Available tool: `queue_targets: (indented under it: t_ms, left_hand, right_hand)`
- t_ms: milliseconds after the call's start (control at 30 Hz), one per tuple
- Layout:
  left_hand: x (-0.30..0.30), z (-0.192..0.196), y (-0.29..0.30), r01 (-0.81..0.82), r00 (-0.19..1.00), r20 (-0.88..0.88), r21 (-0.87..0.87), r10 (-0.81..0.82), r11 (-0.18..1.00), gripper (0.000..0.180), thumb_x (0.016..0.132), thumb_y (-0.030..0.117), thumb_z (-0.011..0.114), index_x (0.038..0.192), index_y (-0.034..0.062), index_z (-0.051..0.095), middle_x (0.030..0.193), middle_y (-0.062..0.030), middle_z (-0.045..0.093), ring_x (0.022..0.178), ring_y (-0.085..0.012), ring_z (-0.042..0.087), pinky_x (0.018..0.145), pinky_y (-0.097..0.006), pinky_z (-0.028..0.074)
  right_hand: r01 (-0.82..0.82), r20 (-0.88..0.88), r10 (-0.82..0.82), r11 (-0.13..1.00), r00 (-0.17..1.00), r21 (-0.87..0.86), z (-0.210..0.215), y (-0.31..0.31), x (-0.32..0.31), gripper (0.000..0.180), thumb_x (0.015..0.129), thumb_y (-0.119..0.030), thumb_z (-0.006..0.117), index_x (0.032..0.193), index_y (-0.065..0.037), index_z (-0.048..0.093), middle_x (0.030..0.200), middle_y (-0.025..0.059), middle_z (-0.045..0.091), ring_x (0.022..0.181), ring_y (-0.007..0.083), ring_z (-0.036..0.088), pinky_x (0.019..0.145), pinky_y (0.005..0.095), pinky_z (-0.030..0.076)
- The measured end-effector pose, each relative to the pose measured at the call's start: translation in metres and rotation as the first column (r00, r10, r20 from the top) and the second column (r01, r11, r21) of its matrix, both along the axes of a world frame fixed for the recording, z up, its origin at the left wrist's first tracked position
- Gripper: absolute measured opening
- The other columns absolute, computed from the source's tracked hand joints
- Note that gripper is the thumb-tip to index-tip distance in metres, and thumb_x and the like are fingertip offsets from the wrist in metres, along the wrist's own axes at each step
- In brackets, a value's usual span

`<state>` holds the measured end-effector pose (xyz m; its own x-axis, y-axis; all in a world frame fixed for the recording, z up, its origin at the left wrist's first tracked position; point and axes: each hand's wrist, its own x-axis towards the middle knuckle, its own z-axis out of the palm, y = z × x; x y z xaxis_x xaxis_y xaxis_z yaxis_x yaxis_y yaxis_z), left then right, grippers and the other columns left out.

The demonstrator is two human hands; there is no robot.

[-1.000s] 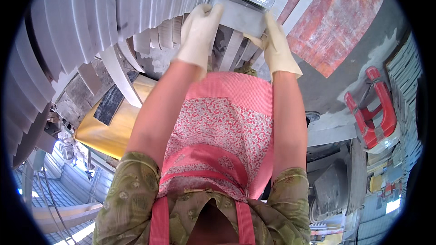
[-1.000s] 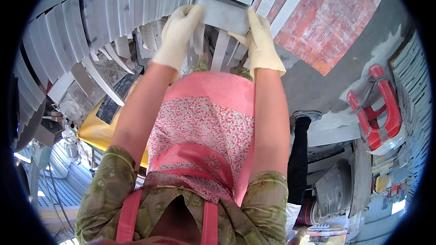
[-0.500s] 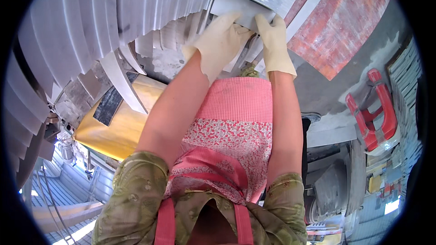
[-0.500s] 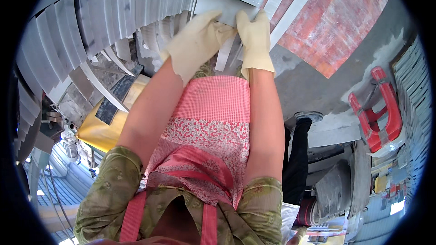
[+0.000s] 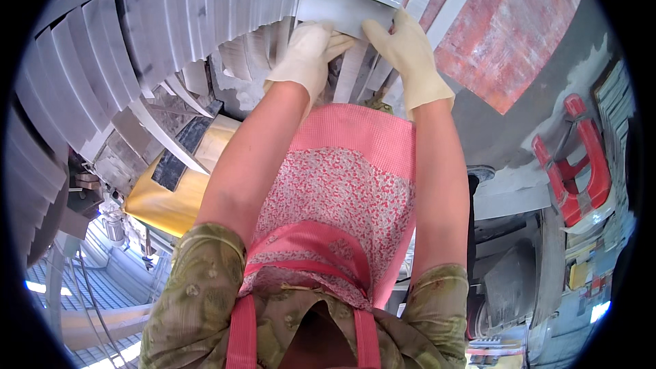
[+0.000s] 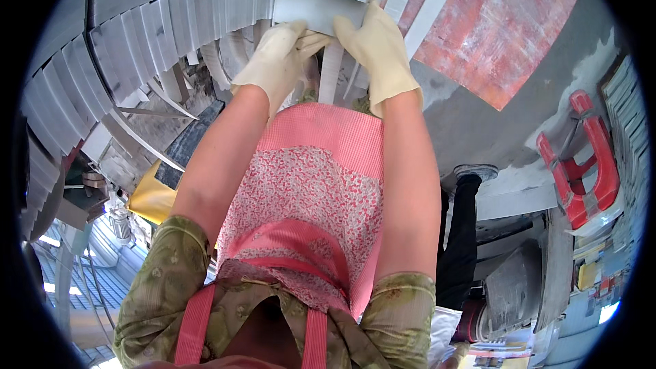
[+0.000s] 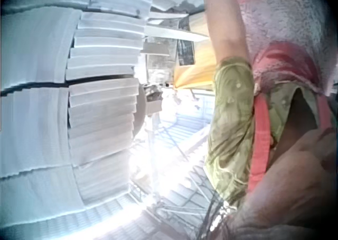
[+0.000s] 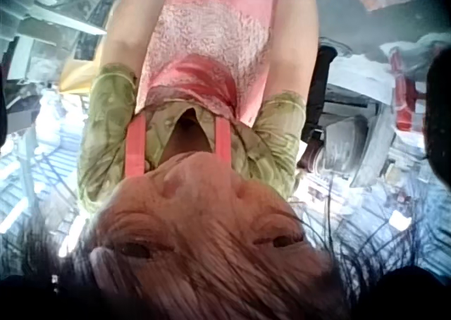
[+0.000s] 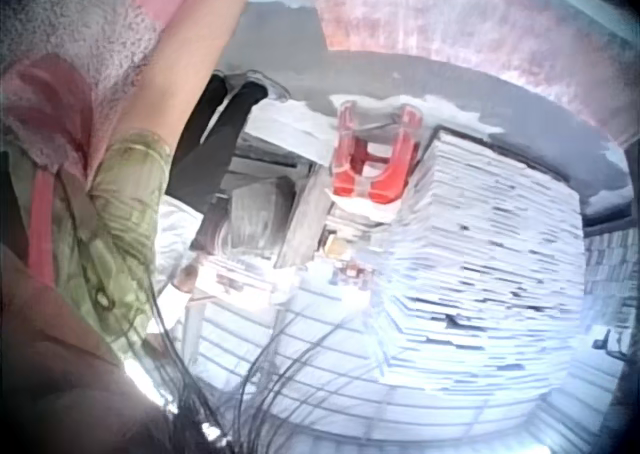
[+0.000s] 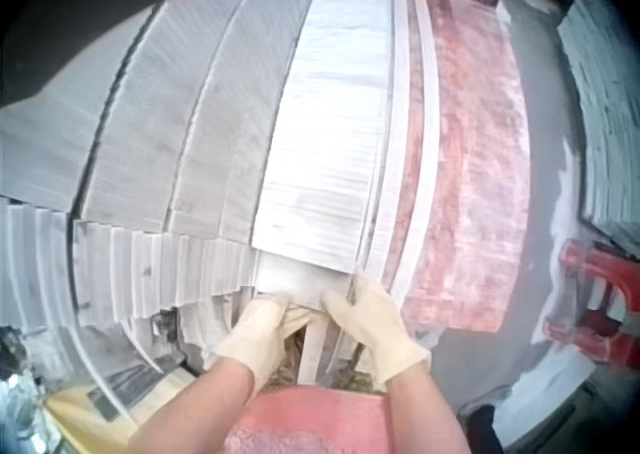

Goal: The person repeatedly picks up rectangular white plasterboard pieces from a conveyor belt and stacks them on a nearby table. The person wears gloves and an apron while handling the boards one by one in a factory setting.

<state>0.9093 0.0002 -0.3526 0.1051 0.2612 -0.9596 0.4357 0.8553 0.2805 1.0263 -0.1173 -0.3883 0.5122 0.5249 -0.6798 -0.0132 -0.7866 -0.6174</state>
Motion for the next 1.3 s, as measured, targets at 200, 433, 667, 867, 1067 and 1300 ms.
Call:
queue_targets:
  t_ms: [200,433,667,867,1067,1300]
  left_hand:
    - [-0.009,-0.008,0.011,0.096,0.995,-0.029,0.022,-0.095,0.995,0.036,0.104,0.013,0.045,0.128,-0.0138,0.052,0.129,-0.0296,0.063,0.119,-0.0375,0.065,0.106,-0.044,0.054]
    - [-0.138,0.028,-0.027,0.831,0.557,-0.39,0.278,-0.733,0.482,0.047,0.1,0.034,0.053,0.133,0.0015,0.062,0.126,-0.0243,0.068,0.121,-0.0372,0.064,0.102,-0.042,0.049]
    - [-0.29,0.096,-0.049,0.811,0.537,-0.632,0.204,-0.559,0.548,0.046,0.102,0.032,0.052,0.135,0.0006,0.061,0.131,-0.0239,0.067,0.126,-0.0351,0.063,0.106,-0.04,0.047]
    - [-0.318,0.129,-0.068,0.721,0.579,-0.655,0.134,-0.485,0.679,0.047,0.103,0.031,0.055,0.137,-0.0003,0.061,0.134,-0.0227,0.067,0.129,-0.0338,0.061,0.108,-0.039,0.047]
    - [-0.36,0.124,-0.082,0.589,0.734,-0.546,0.213,-0.405,0.78,0.044,0.104,0.024,0.055,0.138,-0.0042,0.059,0.133,-0.0212,0.067,0.127,-0.029,0.062,0.107,-0.036,0.047]
    - [-0.397,0.135,-0.052,0.625,0.753,-0.505,0.346,-0.422,0.7,0.044,0.106,0.022,0.053,0.141,-0.0049,0.055,0.138,-0.0204,0.064,0.13,-0.0284,0.06,0.109,-0.036,0.045]
  right_hand:
    - [0.616,-0.179,-0.598,0.785,0.781,0.067,-0.012,-0.075,-0.018,0.054,0.095,-0.027,0.059,0.14,0.003,0.057,0.128,0.0243,0.068,0.121,0.0314,0.065,0.102,0.0375,0.048]
    - [0.457,-0.081,-0.496,0.842,0.864,-0.287,-0.029,-0.276,-0.079,0.047,0.1,-0.029,0.057,0.132,0.006,0.062,0.128,0.0216,0.069,0.117,0.031,0.068,0.101,0.0417,0.05]
    - [0.896,-0.232,-0.875,0.443,0.425,-0.031,0.013,-0.231,-0.048,0.056,0.107,-0.036,0.055,0.143,0.007,0.047,0.136,0.0212,0.062,0.123,0.0301,0.063,0.108,0.0383,0.048]
    - [0.84,-0.508,-0.715,0.542,0.48,0.032,0.005,-0.127,-0.01,0.063,0.109,-0.041,0.048,0.15,0.005,0.04,0.147,0.0263,0.055,0.137,0.0354,0.054,0.12,0.0418,0.038]
    - [0.116,0.288,-0.151,0.984,0.946,0.135,-0.005,0.009,-0.044,0.065,0.102,-0.038,0.053,0.15,0.005,0.043,0.143,0.038,0.05,0.131,0.0485,0.052,0.108,0.0463,0.043]
    - [-0.025,0.33,0.051,0.996,0.943,-0.081,-0.004,-0.006,-0.014,0.052,0.083,0.001,0.058,0.134,-0.002,0.051,0.117,0.032,0.057,0.11,0.0515,0.059,0.093,0.048,0.051]
